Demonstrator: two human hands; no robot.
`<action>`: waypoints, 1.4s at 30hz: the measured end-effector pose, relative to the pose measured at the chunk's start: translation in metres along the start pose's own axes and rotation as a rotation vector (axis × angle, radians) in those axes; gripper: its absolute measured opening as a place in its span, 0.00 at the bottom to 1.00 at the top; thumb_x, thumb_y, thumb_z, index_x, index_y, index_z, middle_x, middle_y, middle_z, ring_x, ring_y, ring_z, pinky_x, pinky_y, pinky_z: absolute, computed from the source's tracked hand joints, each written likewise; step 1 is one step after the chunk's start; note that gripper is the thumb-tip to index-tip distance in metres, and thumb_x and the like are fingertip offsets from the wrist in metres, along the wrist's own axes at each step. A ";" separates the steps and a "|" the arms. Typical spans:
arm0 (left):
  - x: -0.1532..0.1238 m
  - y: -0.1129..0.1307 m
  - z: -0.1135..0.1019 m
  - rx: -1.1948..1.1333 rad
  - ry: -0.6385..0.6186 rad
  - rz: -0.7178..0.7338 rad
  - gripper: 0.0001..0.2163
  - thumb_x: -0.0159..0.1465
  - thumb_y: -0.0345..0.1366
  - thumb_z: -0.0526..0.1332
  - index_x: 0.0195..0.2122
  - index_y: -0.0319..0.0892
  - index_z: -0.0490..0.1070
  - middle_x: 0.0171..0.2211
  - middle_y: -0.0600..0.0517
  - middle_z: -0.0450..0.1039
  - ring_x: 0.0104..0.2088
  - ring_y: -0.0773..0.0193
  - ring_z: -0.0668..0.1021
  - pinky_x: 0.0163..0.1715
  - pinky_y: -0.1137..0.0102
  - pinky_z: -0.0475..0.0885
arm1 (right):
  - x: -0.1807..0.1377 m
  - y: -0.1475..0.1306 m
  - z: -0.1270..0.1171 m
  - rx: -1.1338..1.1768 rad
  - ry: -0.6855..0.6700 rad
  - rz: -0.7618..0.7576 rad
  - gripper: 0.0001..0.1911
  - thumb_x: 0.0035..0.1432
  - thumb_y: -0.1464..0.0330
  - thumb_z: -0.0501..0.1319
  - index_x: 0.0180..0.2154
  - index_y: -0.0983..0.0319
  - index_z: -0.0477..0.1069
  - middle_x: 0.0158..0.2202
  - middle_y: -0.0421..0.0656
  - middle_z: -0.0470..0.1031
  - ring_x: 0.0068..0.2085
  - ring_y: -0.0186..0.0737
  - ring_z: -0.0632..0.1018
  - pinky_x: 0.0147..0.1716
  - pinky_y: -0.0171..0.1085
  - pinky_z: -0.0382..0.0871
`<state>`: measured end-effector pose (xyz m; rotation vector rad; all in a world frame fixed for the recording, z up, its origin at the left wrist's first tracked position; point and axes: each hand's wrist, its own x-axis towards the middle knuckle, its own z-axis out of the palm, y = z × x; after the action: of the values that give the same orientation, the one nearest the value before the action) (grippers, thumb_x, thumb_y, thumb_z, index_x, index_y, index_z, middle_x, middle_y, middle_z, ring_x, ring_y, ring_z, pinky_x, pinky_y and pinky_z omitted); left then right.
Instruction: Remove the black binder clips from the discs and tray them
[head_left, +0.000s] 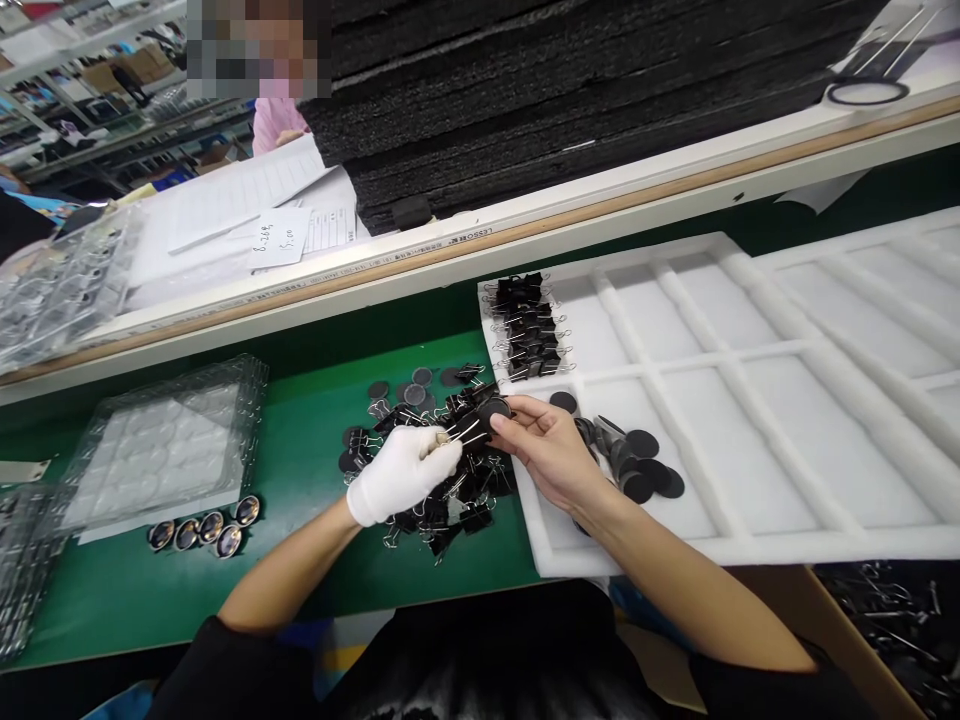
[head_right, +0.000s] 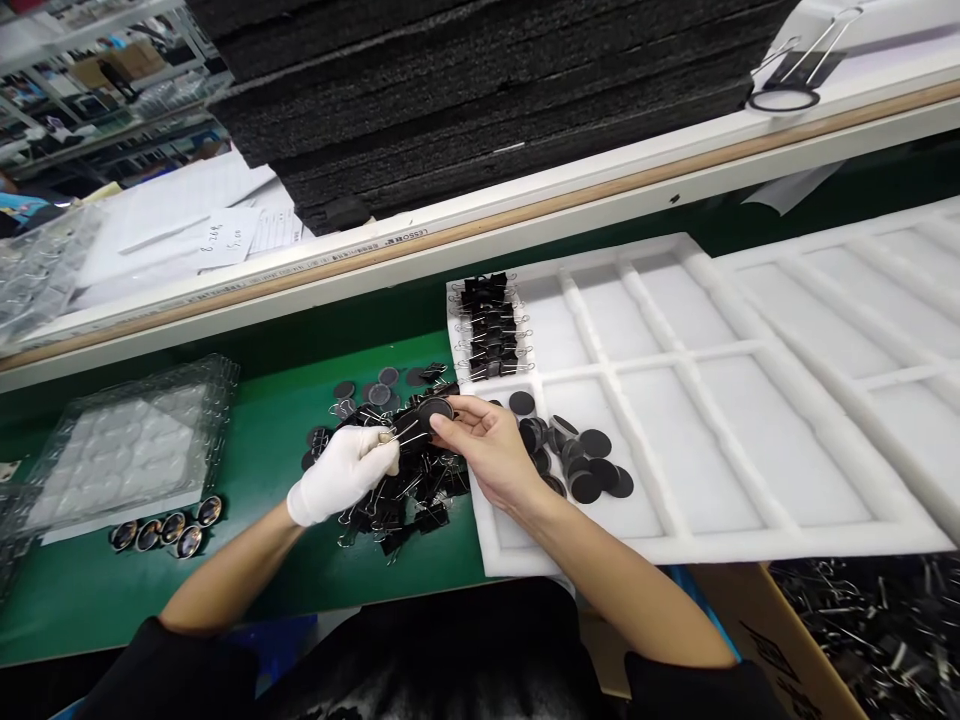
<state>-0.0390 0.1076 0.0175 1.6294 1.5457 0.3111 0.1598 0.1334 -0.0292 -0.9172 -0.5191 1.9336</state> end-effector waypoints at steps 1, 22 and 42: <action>0.000 0.001 0.001 0.003 -0.001 0.005 0.17 0.67 0.43 0.54 0.22 0.42 0.67 0.16 0.59 0.61 0.18 0.71 0.64 0.21 0.72 0.60 | 0.000 0.001 0.000 0.000 0.015 -0.005 0.20 0.42 0.64 0.80 0.37 0.61 0.79 0.32 0.39 0.81 0.33 0.33 0.79 0.40 0.39 0.80; 0.169 0.008 -0.041 0.944 -0.205 0.247 0.12 0.66 0.42 0.58 0.38 0.44 0.79 0.36 0.46 0.81 0.37 0.53 0.82 0.36 0.65 0.70 | 0.021 -0.025 -0.015 0.302 0.020 -0.085 0.13 0.49 0.64 0.77 0.37 0.55 0.79 0.39 0.34 0.80 0.37 0.32 0.78 0.35 0.33 0.76; -0.007 0.007 -0.014 0.449 0.241 0.132 0.19 0.60 0.48 0.62 0.21 0.44 0.58 0.16 0.58 0.64 0.19 0.69 0.67 0.25 0.70 0.59 | 0.004 0.001 -0.014 -0.471 -0.400 -0.214 0.12 0.58 0.59 0.72 0.44 0.53 0.83 0.50 0.45 0.82 0.53 0.46 0.80 0.55 0.46 0.73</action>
<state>-0.0449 0.1072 0.0338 2.1114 1.7828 0.2488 0.1690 0.1360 -0.0404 -0.7146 -1.2956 1.8306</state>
